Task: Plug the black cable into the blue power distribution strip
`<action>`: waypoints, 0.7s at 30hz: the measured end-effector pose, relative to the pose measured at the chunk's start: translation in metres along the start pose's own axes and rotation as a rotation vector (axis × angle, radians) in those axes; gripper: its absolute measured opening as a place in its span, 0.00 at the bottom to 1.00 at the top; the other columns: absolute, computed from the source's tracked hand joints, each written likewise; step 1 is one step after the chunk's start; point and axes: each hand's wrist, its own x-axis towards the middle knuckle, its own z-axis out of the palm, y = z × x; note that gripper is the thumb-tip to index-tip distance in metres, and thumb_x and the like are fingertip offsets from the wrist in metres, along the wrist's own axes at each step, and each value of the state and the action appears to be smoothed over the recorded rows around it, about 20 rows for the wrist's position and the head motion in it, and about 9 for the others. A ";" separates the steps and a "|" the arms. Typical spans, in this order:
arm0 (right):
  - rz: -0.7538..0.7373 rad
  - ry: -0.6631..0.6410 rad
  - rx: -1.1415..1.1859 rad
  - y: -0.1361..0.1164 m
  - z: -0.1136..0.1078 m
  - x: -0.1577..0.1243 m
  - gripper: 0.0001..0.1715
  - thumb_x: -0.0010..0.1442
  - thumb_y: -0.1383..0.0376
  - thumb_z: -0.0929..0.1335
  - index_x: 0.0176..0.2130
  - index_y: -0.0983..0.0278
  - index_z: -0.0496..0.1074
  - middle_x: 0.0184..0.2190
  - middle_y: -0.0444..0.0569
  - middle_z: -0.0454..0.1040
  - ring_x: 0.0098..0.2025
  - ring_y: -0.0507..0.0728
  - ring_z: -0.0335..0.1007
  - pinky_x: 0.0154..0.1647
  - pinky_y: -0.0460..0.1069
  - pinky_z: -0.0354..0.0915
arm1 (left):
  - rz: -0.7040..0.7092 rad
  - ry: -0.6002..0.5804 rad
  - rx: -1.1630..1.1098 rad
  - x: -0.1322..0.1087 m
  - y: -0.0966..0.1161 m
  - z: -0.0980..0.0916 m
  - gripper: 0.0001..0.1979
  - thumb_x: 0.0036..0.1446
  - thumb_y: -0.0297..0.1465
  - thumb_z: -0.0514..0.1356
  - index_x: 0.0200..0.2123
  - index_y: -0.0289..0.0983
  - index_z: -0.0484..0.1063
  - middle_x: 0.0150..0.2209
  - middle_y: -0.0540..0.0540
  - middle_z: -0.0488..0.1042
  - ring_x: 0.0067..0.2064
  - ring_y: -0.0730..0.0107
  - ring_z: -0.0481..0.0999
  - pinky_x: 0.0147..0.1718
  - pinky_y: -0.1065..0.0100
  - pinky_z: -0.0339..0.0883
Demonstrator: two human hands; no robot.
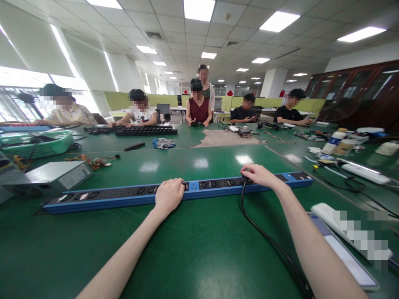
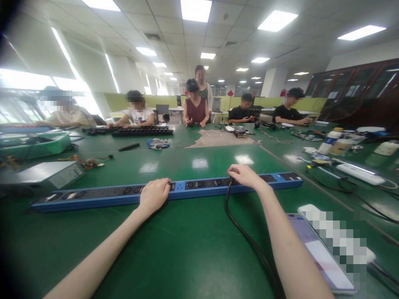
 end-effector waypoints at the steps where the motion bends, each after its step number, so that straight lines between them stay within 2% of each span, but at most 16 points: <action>1: 0.011 -0.029 0.009 0.002 -0.001 -0.001 0.19 0.66 0.59 0.62 0.49 0.61 0.76 0.28 0.44 0.76 0.29 0.53 0.70 0.32 0.46 0.59 | 0.000 -0.001 -0.002 0.000 0.000 0.000 0.17 0.69 0.32 0.47 0.44 0.42 0.76 0.39 0.44 0.80 0.43 0.58 0.77 0.47 0.59 0.63; 5: -0.005 -0.065 -0.152 0.009 -0.010 -0.006 0.23 0.58 0.66 0.67 0.53 0.58 0.75 0.32 0.43 0.78 0.32 0.53 0.72 0.33 0.45 0.60 | 0.006 -0.004 -0.004 0.000 -0.001 0.001 0.17 0.69 0.32 0.47 0.44 0.42 0.76 0.39 0.44 0.80 0.43 0.58 0.77 0.47 0.59 0.63; 7: 0.006 -0.018 -0.303 0.008 -0.014 -0.008 0.23 0.54 0.68 0.71 0.51 0.56 0.76 0.33 0.43 0.79 0.32 0.54 0.72 0.32 0.46 0.58 | 0.007 0.000 0.001 0.000 0.000 0.001 0.17 0.69 0.33 0.47 0.45 0.42 0.76 0.39 0.44 0.80 0.43 0.58 0.77 0.47 0.59 0.63; 11: 0.003 0.125 -0.529 -0.005 -0.016 -0.007 0.15 0.56 0.63 0.74 0.45 0.54 0.78 0.35 0.44 0.80 0.34 0.55 0.72 0.31 0.47 0.53 | 0.007 -0.002 -0.002 0.001 0.000 0.001 0.17 0.69 0.33 0.46 0.44 0.42 0.76 0.39 0.44 0.80 0.43 0.58 0.77 0.47 0.59 0.63; 14: -0.059 0.277 -0.582 -0.022 -0.016 -0.009 0.14 0.61 0.52 0.72 0.43 0.56 0.77 0.33 0.44 0.79 0.33 0.55 0.72 0.30 0.47 0.49 | 0.007 -0.004 -0.007 0.001 0.000 0.001 0.17 0.69 0.32 0.47 0.45 0.42 0.76 0.39 0.44 0.80 0.43 0.58 0.77 0.48 0.59 0.63; 17: -0.079 0.508 -0.610 -0.043 -0.017 -0.014 0.26 0.66 0.43 0.65 0.38 0.61 0.75 0.29 0.48 0.78 0.31 0.56 0.71 0.29 0.48 0.45 | 0.011 0.006 -0.003 0.000 0.000 0.000 0.17 0.69 0.32 0.47 0.44 0.41 0.76 0.39 0.44 0.80 0.43 0.57 0.77 0.47 0.58 0.64; 21: -0.066 0.835 -0.596 -0.067 -0.021 -0.022 0.31 0.70 0.43 0.60 0.33 0.64 0.74 0.29 0.52 0.77 0.33 0.56 0.70 0.30 0.49 0.43 | 0.011 0.005 0.006 0.000 0.000 0.001 0.17 0.69 0.33 0.47 0.45 0.41 0.76 0.39 0.43 0.80 0.43 0.57 0.77 0.47 0.58 0.64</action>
